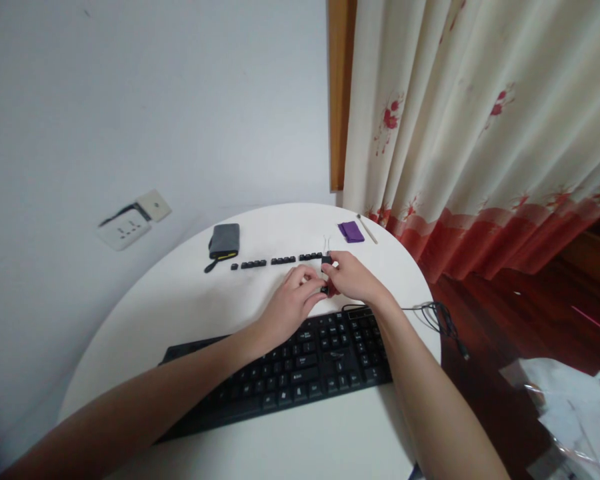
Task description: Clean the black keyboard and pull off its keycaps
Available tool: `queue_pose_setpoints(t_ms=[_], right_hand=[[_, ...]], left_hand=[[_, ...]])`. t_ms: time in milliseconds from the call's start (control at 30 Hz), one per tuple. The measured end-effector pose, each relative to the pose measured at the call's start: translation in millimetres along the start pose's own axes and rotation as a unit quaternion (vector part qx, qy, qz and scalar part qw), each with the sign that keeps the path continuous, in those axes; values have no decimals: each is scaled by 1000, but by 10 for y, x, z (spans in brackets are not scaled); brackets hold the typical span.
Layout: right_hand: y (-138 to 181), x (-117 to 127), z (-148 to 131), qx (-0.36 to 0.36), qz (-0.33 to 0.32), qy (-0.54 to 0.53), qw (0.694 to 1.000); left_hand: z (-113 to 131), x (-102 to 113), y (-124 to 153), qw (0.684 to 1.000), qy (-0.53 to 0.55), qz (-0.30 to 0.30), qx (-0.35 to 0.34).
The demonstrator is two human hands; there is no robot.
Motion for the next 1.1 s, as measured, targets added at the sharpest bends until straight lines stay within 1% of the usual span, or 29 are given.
queue_pose_setpoints(t_ms=[100, 167, 233, 300, 367, 433, 467, 533, 600, 667, 733, 867, 1100], right_hand=[[-56, -47, 89, -1, 8, 20, 1000], [-97, -14, 166, -26, 39, 33, 998], [-115, 132, 212, -53, 118, 33, 991], [-79, 355, 208, -60, 228, 13, 972], [-5, 562, 171, -52, 318, -13, 947], [55, 685, 133, -43, 360, -36, 931], [74, 718, 119, -40, 368, -44, 928], [87, 736, 100, -37, 370, -57, 927], [72, 714, 89, -31, 361, -68, 930], [44, 680, 74, -19, 349, -80, 933], [24, 659, 51, -6, 344, -93, 934], [24, 651, 3, 3, 342, -121, 932], [47, 644, -50, 7, 325, -149, 934]], left_hand=[[34, 22, 14, 1000, -12, 8, -7], [38, 47, 9, 1000, 0, 14, -13], [-21, 94, -40, 999, -2, 32, -4], [-151, 125, -150, 999, -24, 42, 22], [-329, 80, -311, 996, -55, 19, 61], [-498, -53, -488, 992, -83, -30, 88], [-567, -135, -572, 990, -93, -52, 94], [-653, -309, -726, 987, -109, -82, 83], [-709, -462, -857, 986, -120, -98, 65], [-768, -562, -966, 984, -130, -103, 58], [-839, -601, -1055, 983, -142, -100, 61], [-968, -584, -1155, 979, -159, -96, 80], [-1134, -582, -1141, 975, -135, -90, 150]])
Point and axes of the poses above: each hand's wrist, its own y-axis away from the middle knuckle, its own x-axis out of the back of the hand, z = x × y, the point moved 7 cm from there along -y, towards the middle knuckle, and after that the axes turned 8 degrees about y, right-handed, at the moved point
